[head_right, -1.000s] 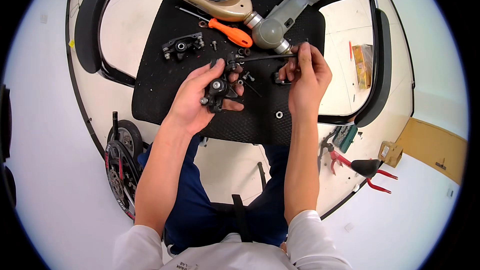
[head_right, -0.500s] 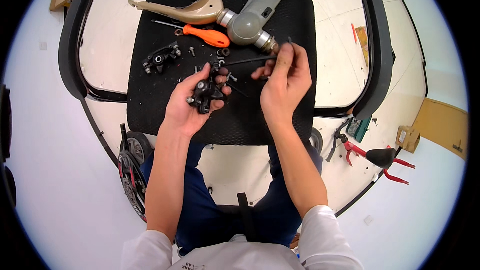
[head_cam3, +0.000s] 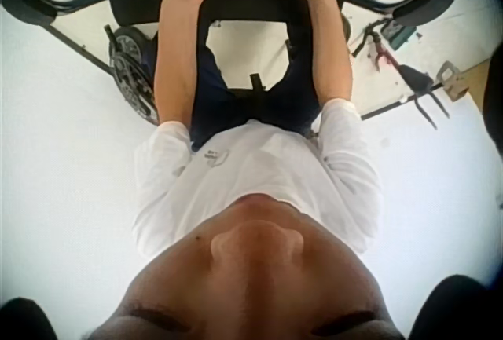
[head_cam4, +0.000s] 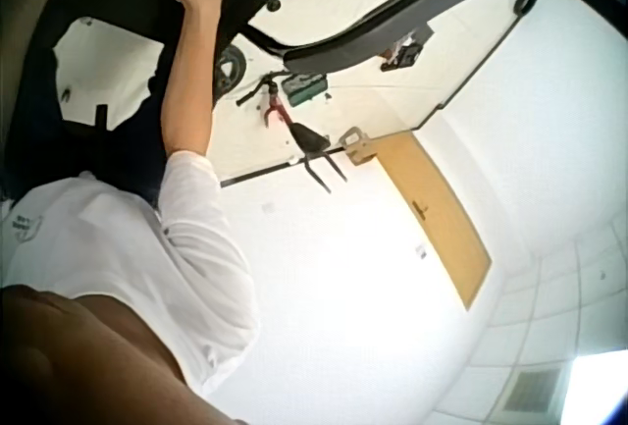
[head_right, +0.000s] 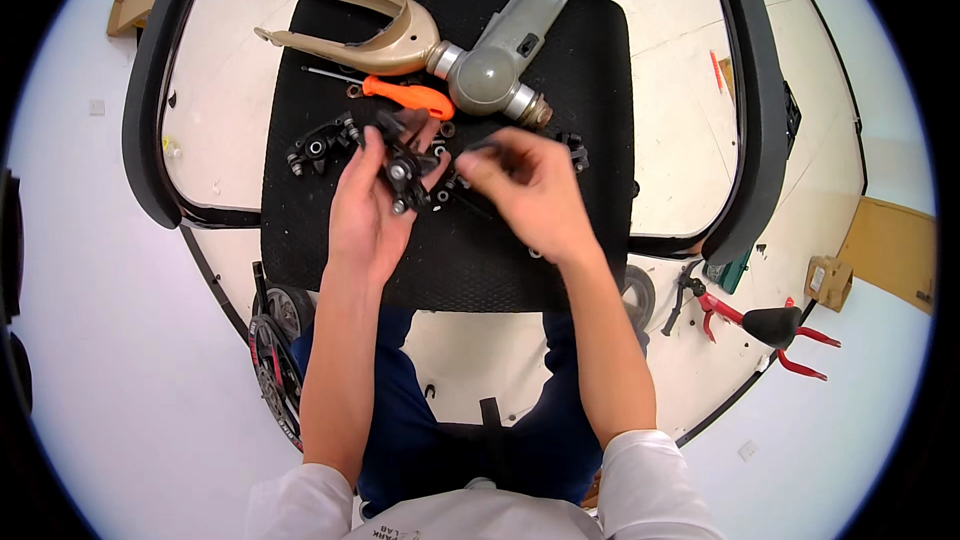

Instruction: The person assembles small bicycle components on a black mat. They use an Allen key to tighten screws and insert small metal parts into a larger black housing. The person repeatedly picks up, aligns, and fastens pieces, occasionally rotating the assembly to access different sides.

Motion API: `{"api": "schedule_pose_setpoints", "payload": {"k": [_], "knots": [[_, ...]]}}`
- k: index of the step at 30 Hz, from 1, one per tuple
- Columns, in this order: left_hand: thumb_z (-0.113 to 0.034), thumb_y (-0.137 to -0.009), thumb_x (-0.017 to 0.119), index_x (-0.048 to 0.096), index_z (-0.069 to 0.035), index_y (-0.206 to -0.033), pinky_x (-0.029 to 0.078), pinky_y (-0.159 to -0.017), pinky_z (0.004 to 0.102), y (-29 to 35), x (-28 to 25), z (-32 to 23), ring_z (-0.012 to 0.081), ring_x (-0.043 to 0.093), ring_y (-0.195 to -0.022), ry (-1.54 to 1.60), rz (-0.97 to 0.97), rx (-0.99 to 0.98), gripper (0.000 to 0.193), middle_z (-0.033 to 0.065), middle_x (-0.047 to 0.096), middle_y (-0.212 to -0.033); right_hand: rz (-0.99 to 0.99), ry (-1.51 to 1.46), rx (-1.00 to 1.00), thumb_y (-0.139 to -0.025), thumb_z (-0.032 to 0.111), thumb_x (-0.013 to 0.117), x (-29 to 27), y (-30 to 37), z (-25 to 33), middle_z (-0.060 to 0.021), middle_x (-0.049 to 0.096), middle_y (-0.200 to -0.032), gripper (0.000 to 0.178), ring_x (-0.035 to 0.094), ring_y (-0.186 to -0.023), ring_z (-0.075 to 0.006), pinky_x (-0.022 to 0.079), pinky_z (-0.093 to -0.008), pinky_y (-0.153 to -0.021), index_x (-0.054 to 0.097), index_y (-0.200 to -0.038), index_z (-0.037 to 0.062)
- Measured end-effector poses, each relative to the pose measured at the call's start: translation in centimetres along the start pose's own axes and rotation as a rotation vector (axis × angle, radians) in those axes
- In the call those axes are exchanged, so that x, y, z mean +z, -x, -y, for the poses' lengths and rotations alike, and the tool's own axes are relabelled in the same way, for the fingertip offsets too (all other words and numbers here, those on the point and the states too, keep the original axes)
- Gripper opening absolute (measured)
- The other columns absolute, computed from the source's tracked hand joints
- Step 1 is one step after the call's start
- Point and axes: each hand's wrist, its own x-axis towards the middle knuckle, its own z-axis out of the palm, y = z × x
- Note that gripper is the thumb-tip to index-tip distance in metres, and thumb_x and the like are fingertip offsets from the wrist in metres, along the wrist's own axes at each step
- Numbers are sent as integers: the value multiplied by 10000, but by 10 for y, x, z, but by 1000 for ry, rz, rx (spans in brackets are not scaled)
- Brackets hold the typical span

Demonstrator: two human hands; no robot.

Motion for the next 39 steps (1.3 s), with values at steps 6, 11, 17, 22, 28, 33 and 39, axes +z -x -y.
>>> {"api": "schedule_pose_setpoints", "payload": {"k": [6,11,17,22,28,33,39], "knots": [[-332,-1050,350,423,-18,-1342,413,-1034,430,-3,2,2,244,474,-1273,-23,-2,65,435,147,535,-1309,160,68,-71,-814,87,733,24,1,-15,28,613,-676,146,405,-575,-1,320,-190,-503,708,-894,-32],[-250,-1034,421,521,-2,-1200,512,-905,389,1,-6,-3,219,625,-1027,-305,-7,-52,315,110,627,-1095,59,42,-71,-820,82,720,13,-8,-21,33,610,-666,127,397,-574,-6,325,-205,-501,718,-881,-29],[-214,-999,502,563,25,-1105,575,-796,350,4,-10,-1,224,683,-840,-565,-79,-84,269,146,668,-969,32,459,-212,-842,111,664,11,-5,-15,-119,586,-616,155,483,-513,-88,385,-260,-485,693,-847,-41],[-150,-992,505,542,60,-1116,585,-727,321,3,-11,-1,216,690,-778,-526,-180,-180,247,149,669,-901,48,561,-438,-817,78,648,11,-8,-19,-202,605,-671,138,578,-533,-276,446,-333,-513,681,-864,-47],[-68,-974,490,516,81,-1139,563,-644,283,-1,-17,17,167,658,-681,-493,-242,20,224,127,664,-826,82,583,-401,-805,70,645,17,-10,-25,-223,615,-700,141,612,-591,-347,467,-366,-547,684,-878,-44],[-55,-963,492,498,92,-1156,535,-596,264,-4,-18,19,143,640,-640,-674,-265,29,242,116,661,-790,47,651,-402,-803,67,674,17,-11,-30,-191,644,-696,172,598,-524,-238,440,-298,-495,683,-923,-56],[-98,-949,557,351,158,-1309,529,-598,280,0,-11,16,173,636,-658,-553,-272,13,487,143,636,-794,62,473,-195,-810,100,682,8,-16,-24,-113,544,-539,151,460,-469,-124,371,-291,-473,680,-827,-51]]}}
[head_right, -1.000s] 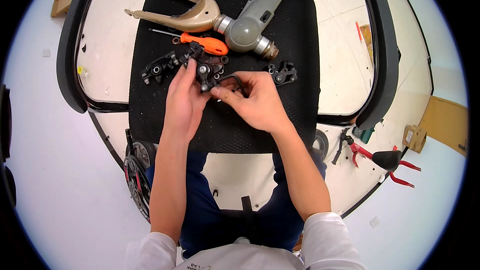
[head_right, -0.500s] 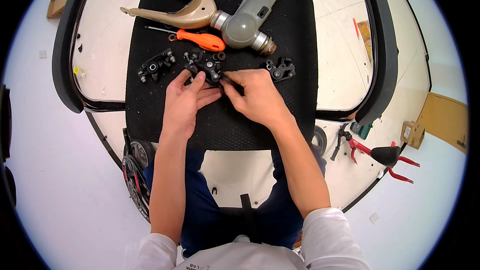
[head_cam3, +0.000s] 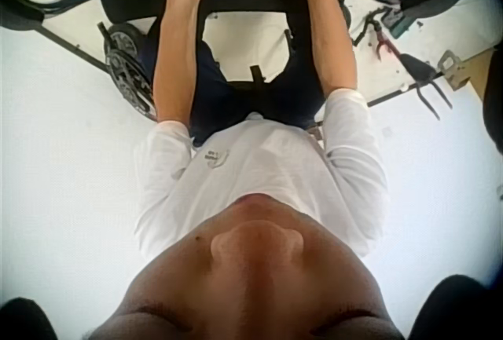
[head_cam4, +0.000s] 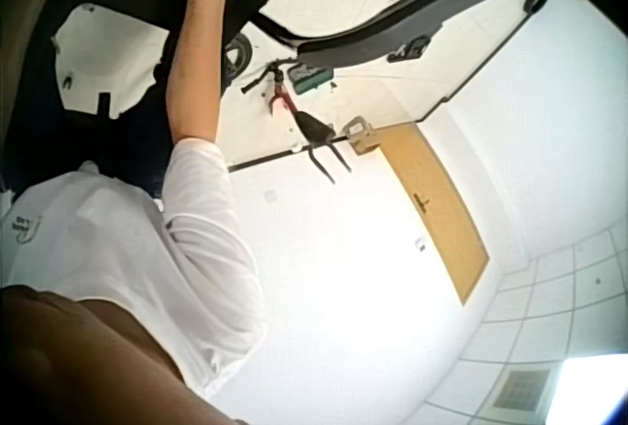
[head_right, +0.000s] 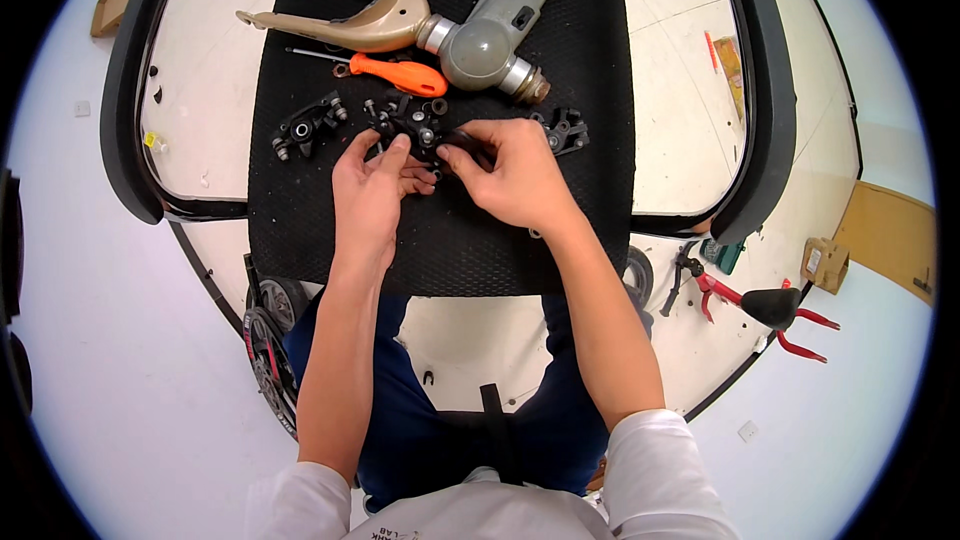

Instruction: The person assembles small bicycle components on a black mat. They use an Allen key to tighten screws and insert small metal parts into a larger black housing. The person repeatedly picks up, aligns, and fastens pieces, occasionally rotating the assembly to access different sides.

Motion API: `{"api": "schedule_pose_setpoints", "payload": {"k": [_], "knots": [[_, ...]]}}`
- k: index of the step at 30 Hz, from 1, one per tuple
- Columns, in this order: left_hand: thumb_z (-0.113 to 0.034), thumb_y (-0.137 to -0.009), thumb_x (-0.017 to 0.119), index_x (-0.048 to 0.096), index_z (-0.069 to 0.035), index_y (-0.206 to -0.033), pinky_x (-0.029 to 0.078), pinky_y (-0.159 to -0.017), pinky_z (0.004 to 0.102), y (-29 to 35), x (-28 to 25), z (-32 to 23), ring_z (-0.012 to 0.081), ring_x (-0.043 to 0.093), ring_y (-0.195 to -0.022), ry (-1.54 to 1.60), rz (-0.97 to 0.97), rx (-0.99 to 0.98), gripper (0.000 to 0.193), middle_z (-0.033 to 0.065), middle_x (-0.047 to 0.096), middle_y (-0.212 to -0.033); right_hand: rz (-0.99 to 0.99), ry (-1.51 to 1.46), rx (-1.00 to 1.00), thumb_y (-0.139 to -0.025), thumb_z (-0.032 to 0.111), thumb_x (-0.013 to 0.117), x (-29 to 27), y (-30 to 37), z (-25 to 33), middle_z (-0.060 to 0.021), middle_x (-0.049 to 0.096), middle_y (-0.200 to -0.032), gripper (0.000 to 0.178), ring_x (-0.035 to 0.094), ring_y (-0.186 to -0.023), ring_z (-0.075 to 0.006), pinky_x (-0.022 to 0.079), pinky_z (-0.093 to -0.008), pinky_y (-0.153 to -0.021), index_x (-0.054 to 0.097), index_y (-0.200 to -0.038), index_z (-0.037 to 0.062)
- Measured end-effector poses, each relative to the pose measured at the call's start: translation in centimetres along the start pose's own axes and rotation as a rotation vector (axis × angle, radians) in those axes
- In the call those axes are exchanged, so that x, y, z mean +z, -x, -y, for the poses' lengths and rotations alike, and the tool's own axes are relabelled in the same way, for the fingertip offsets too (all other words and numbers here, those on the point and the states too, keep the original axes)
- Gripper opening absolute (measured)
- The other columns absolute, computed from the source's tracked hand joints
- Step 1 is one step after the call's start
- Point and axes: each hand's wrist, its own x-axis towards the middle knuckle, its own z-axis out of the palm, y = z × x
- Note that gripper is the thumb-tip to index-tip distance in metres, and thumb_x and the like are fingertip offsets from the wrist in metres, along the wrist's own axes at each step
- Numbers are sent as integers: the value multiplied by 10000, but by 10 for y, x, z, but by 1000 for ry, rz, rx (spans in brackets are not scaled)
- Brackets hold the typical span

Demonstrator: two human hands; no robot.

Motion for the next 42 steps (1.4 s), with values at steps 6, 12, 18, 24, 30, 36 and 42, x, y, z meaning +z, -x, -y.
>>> {"api": "schedule_pose_setpoints", "payload": {"k": [6,12,18,24,30,36,42], "knots": [[-107,-934,584,260,178,-1359,549,-621,299,1,2,-4,208,659,-692,101,12,-15,606,158,632,-811,-29,-172,-3,-819,119,693,1,-5,-10,-35,524,-553,187,405,-551,-44,348,-256,-491,662,-797,-65],[-77,-924,596,279,186,-1354,573,-637,289,2,1,-2,220,683,-715,130,18,11,596,210,651,-878,0,-284,41,-836,93,665,-1,-7,-13,-55,640,-667,184,515,-626,-35,421,-235,-556,662,-828,-91],[-54,-888,654,333,209,-1308,597,-679,310,8,2,-12,268,704,-764,112,-54,-33,590,255,656,-918,25,-364,77,-840,87,650,-2,-5,-1,-72,677,-699,180,588,-661,-47,443,-226,-582,661,-812,-90],[-25,-864,674,343,219,-1291,601,-675,314,7,3,-11,265,704,-759,132,-56,-10,593,256,660,-909,20,-278,60,-839,99,647,-2,-6,-11,-64,668,-669,180,546,-588,-50,421,-235,-540,659,-782,-70],[6,-846,669,377,183,-1293,591,-643,292,6,0,-7,229,697,-721,65,-112,2,563,230,672,-875,82,-157,120,-923,199,582,-14,-3,-3,-12,578,-618,294,480,-546,-51,377,-238,-500,609,-748,-35],[15,-832,667,419,145,-1275,578,-618,279,8,-1,-5,190,687,-686,-21,-123,129,524,186,678,-802,306,-579,310,-1015,257,429,-22,9,17,43,379,-600,296,335,-505,-37,271,-204,-433,494,-802,62],[14,-832,669,448,123,-1251,557,-580,255,7,1,0,157,675,-648,-78,-124,231,486,154,677,-766,318,-499,298,-1018,243,417,-16,6,16,22,409,-623,299,358,-519,-52,306,-212,-447,480,-798,51]]}}
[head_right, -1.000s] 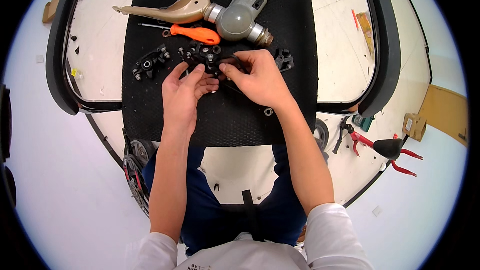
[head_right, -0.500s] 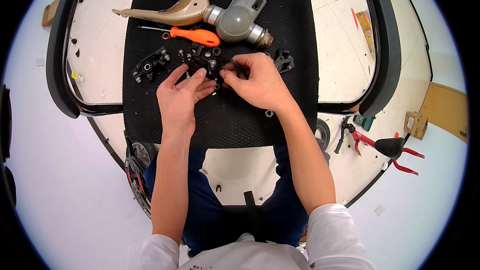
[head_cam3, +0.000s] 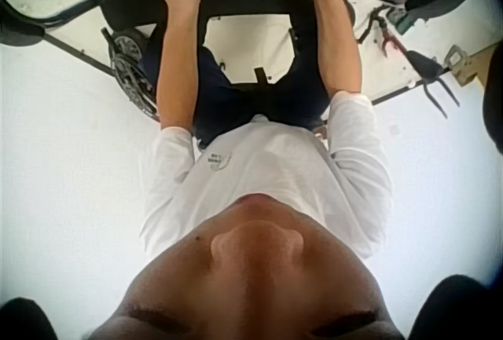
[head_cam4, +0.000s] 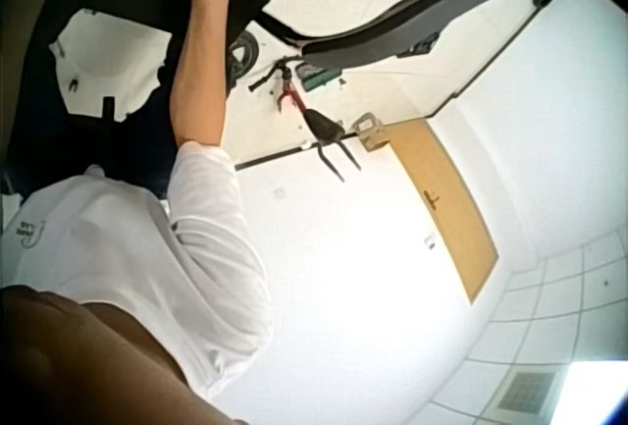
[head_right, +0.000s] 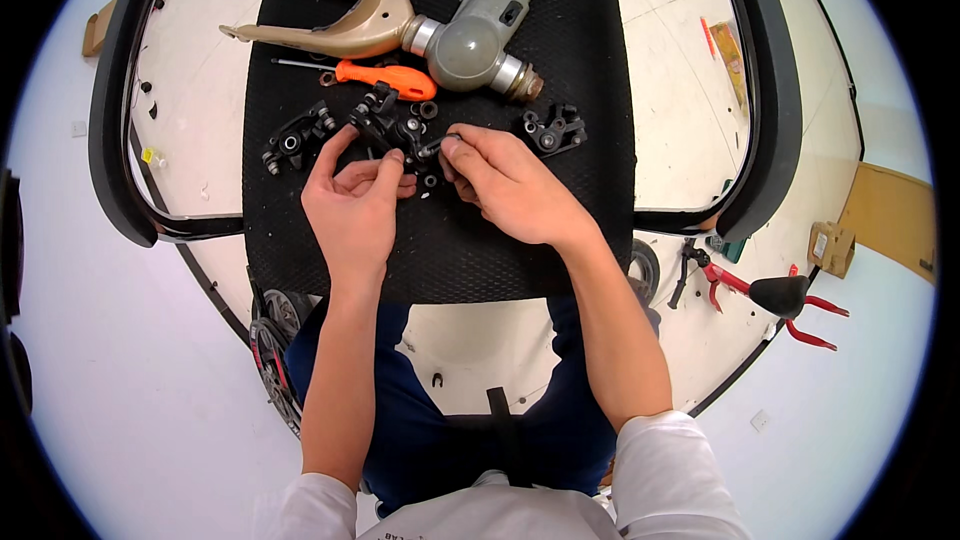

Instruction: The person assembles small bicycle components on a black mat. They use an Allen key to tighten screws and insert small metal parts into a larger black housing. The person repeatedly picks up, aligns, and fastens pieces, occasionally rotating the assembly to access different sides.

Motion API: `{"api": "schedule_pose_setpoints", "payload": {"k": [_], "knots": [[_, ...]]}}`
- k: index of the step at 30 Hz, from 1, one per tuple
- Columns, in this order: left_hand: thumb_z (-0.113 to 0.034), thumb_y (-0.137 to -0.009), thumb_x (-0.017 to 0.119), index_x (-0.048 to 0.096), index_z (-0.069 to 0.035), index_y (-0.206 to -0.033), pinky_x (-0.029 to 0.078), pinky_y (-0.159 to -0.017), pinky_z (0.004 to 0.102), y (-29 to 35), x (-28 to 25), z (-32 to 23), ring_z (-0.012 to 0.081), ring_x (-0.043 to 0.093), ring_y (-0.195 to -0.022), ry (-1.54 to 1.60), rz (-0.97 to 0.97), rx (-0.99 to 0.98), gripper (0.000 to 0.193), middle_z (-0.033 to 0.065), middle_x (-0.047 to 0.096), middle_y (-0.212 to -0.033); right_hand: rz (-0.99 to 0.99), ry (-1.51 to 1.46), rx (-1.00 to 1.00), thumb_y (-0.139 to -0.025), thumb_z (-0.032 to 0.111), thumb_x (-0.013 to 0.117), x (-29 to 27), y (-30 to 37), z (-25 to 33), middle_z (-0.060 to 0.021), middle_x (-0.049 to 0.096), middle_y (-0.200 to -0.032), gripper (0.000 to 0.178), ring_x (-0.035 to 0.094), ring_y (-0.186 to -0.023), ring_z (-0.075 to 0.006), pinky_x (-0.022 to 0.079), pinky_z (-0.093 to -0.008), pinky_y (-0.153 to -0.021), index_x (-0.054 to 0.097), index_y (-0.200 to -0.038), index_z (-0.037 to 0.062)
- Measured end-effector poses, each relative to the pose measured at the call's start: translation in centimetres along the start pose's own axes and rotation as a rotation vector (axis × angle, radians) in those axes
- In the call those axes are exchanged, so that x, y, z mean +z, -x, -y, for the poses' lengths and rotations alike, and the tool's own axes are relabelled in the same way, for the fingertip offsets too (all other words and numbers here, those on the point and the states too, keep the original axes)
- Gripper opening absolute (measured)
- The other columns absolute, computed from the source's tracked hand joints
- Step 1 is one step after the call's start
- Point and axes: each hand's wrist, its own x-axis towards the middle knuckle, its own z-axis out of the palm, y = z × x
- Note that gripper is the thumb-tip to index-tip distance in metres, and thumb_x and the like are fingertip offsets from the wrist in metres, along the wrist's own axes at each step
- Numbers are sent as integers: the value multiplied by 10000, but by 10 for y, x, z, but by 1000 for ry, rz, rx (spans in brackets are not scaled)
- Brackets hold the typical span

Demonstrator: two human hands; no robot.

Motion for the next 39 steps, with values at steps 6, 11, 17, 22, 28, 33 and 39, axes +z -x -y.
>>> {"api": "schedule_pose_setpoints", "payload": {"k": [6,11,17,22,28,33,39], "knots": [[16,-828,663,467,124,-1234,537,-568,233,1,0,-1,137,666,-629,-26,-3,4,463,148,676,-739,-41,96,-90,-1017,216,422,2,-1,-2,7,432,-624,312,402,-563,-80,365,-251,-514,472,-779,20],[-5,-841,669,452,126,-1256,554,-573,243,-1,-3,3,138,665,-613,-96,3,35,486,133,673,-726,-56,163,-94,-1019,210,418,4,-3,-5,-2,441,-609,327,411,-553,-91,372,-268,-518,474,-767,9],[-27,-854,666,453,120,-1255,539,-561,229,-3,-4,5,127,657,-607,-151,38,35,477,110,662,-716,-65,126,-34,-1029,268,409,9,-7,-12,45,363,-604,311,301,-478,-36,253,-207,-389,440,-783,81],[-185,-904,641,549,92,-1107,491,-549,239,-9,0,3,129,633,-577,-229,26,-18,356,85,624,-642,-71,130,-69,-1026,264,418,7,-13,-18,53,360,-616,305,299,-475,-33,248,-205,-386,435,-780,85],[-336,-955,561,574,44,-1039,461,-629,345,-16,-3,2,232,593,-620,-556,63,83,389,112,594,-680,-49,143,-87,-1023,254,429,6,-10,-17,56,334,-622,292,289,-485,-27,242,-195,-398,431,-786,83],[-319,-997,498,567,24,-986,447,-734,303,-14,-7,-11,167,578,-768,-408,108,260,350,90,597,-818,11,46,-56,-1010,224,430,5,10,3,16,391,-588,301,371,-505,-72,323,-253,-449,473,-789,25],[-320,-994,486,538,-44,-834,397,-415,239,-11,2,-13,97,524,-494,3,154,2,324,35,570,-674,-48,248,-189,-1003,211,451,24,21,6,-21,405,-577,241,384,-476,-106,319,-273,-434,494,-853,28]]}}
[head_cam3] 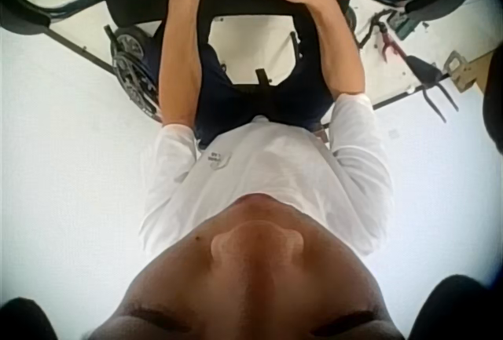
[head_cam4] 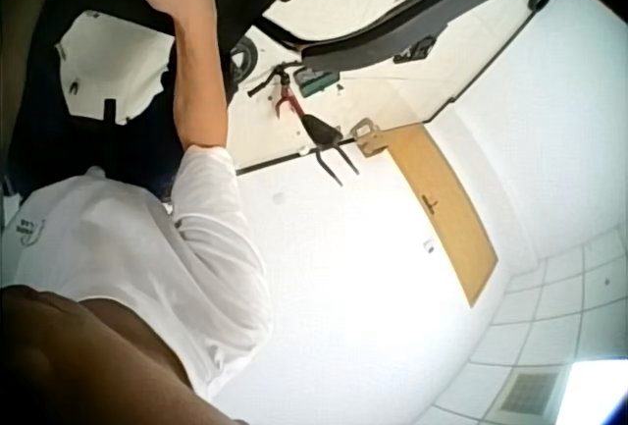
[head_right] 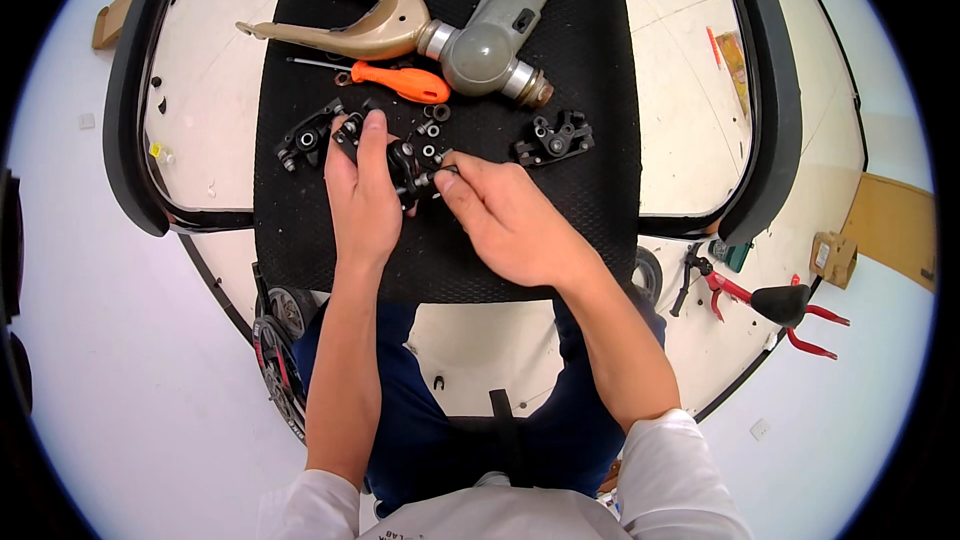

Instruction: The person assembles small bicycle components on a black mat. They use an Allen key to tighten screws and insert small metal parts into a larger black housing. The person repeatedly picks up, aligns, and fastens pieces, occasionally rotating the assembly to access different sides.

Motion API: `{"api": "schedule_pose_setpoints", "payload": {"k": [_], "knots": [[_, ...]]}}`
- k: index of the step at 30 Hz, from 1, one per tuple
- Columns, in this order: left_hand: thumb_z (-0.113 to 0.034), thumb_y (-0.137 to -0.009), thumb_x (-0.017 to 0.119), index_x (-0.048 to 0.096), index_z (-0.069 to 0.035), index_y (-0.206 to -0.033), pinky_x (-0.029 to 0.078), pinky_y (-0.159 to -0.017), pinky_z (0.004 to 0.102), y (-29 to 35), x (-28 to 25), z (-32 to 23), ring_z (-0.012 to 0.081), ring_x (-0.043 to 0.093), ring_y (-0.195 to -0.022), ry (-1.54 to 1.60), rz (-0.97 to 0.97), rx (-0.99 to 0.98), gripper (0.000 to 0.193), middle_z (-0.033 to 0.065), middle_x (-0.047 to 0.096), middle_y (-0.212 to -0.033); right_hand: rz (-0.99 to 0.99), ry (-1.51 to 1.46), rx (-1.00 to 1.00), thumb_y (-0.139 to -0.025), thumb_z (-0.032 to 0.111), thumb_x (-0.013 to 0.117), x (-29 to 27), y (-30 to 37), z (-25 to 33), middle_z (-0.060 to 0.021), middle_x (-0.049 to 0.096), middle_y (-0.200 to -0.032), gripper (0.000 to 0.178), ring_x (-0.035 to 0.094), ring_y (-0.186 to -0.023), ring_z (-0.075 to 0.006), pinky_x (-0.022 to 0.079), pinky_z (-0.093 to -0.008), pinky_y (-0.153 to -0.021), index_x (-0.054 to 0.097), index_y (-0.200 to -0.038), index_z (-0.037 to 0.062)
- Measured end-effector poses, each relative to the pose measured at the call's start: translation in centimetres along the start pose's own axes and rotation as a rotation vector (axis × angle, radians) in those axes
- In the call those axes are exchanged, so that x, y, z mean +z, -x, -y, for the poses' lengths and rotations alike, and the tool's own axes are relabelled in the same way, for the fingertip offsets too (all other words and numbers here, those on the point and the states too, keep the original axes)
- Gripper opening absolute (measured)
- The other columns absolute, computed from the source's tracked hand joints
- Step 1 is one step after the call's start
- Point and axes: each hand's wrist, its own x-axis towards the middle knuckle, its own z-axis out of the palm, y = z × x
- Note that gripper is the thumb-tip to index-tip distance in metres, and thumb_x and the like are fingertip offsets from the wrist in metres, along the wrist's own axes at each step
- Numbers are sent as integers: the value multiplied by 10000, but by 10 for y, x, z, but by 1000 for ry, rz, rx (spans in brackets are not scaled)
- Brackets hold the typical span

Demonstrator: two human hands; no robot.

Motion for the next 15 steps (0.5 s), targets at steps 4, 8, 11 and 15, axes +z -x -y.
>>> {"api": "schedule_pose_setpoints", "payload": {"k": [4,8,11,15], "knots": [[-338,-942,563,538,-91,-798,299,-332,227,2,-8,-9,81,482,-443,164,154,-352,288,18,548,-631,-60,400,-306,-938,169,527,7,4,3,-155,494,-599,182,516,-538,-338,404,-389,-513,533,-864,2],[-324,-934,566,543,-90,-774,275,-338,218,6,-10,-20,77,460,-428,151,256,-474,284,17,536,-611,-88,715,-560,-845,286,660,-7,0,9,-91,535,-602,279,556,-570,-285,427,-371,-514,588,-748,34],[-325,-945,554,569,-101,-863,296,-375,228,3,-19,-17,61,474,-466,196,369,-407,239,0,563,-638,-97,898,-609,-770,391,712,-23,-1,18,-79,533,-706,361,528,-712,-268,418,-371,-651,600,-745,49],[-307,-959,544,576,-98,-867,318,-391,225,-1,-25,-14,57,482,-474,351,393,-331,231,4,560,-628,-425,800,-549,-789,363,704,-34,0,2,-124,559,-941,409,533,-883,-309,414,-402,-834,610,-967,8]]}}
